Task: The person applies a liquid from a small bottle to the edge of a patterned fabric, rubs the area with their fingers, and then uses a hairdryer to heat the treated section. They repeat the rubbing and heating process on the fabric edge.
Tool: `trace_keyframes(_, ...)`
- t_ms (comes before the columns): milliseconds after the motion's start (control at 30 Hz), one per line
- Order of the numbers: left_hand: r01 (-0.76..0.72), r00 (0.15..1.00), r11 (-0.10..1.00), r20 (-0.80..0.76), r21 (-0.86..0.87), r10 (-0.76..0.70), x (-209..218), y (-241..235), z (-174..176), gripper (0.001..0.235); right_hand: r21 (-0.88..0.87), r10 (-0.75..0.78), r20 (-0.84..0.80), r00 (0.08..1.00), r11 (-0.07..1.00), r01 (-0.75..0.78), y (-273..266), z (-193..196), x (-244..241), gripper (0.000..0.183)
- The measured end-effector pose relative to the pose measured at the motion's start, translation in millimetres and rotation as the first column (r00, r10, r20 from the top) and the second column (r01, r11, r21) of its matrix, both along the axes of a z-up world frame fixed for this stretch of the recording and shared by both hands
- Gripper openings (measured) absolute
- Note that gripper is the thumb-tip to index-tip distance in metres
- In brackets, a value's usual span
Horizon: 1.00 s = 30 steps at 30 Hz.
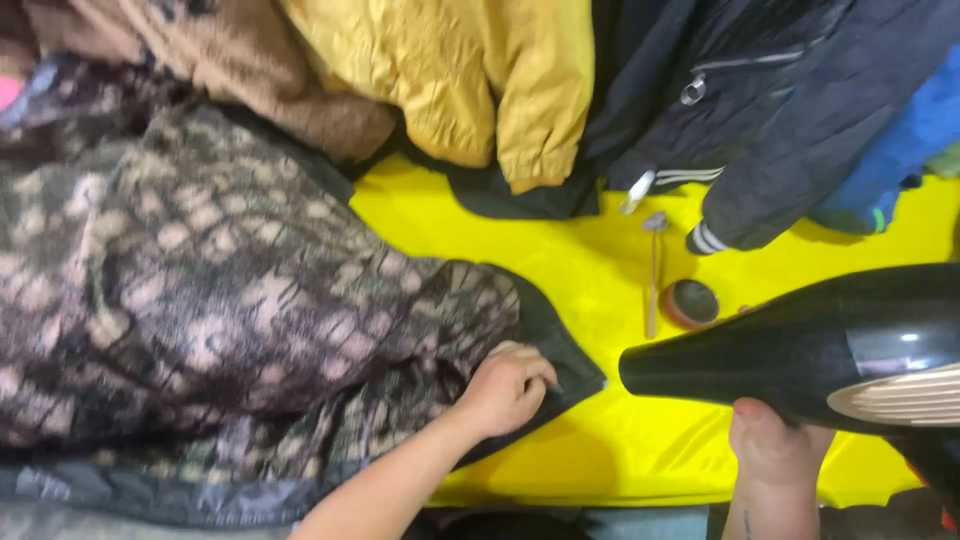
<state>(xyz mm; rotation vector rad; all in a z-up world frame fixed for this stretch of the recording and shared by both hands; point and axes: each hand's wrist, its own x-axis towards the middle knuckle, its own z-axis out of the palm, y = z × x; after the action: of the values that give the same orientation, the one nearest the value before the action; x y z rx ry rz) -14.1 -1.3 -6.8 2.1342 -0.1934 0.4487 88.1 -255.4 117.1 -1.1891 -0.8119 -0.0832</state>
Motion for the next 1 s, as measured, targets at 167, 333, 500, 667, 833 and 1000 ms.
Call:
trace_keyframes(167, 0.014, 1.0, 1.0, -0.018, -0.013, -0.014, 4.1, -3.8, 5.3, 0.025, 0.179, 0.048, -0.205, 0.978, 0.984, -0.011, -15.4, -23.4, 12.0, 0.094)
trace_keyframes(333, -0.034, 0.997, 0.999, -0.071, -0.041, 0.031, 2.2, -4.8, 13.2, 0.021, -0.075, 0.041, 0.092, 0.995, 0.997, -0.034, -2.5, -8.6, 8.8, 0.078)
trace_keyframes(500, -0.011, 0.998, 0.999, -0.055, -0.043, 0.009, 1.3, -4.2, 20.0, 0.03, -0.139, -0.045, 0.2, 0.979, 0.988, 0.073, 2.3, 15.2, 4.2, 0.07)
trace_keyframes(667, -0.021, 0.994, 1.0, -0.111, -0.012, 0.02, 2.1, -7.1, 19.8, 0.034, 0.135, 0.307, -0.124, 0.944, 0.947, -0.291, 0.0, -1.5, 2.0, 0.077)
trace_keyframes(833, -0.059, 0.998, 0.997, -0.037, 0.041, 0.06, 1.3, -10.6, 14.6, 0.015, -0.289, -0.161, 0.039, 0.986, 0.943, 0.165, -7.8, -21.5, 1.9, 0.076)
trace_keyframes(1000, 0.047, 0.998, 0.918, -0.057, 0.393, -0.027, 5.8, -18.5, 20.1, 0.041, -0.137, -0.136, 0.083, 0.987, 0.98, 0.146, -3.8, -1.3, -2.6, 0.068)
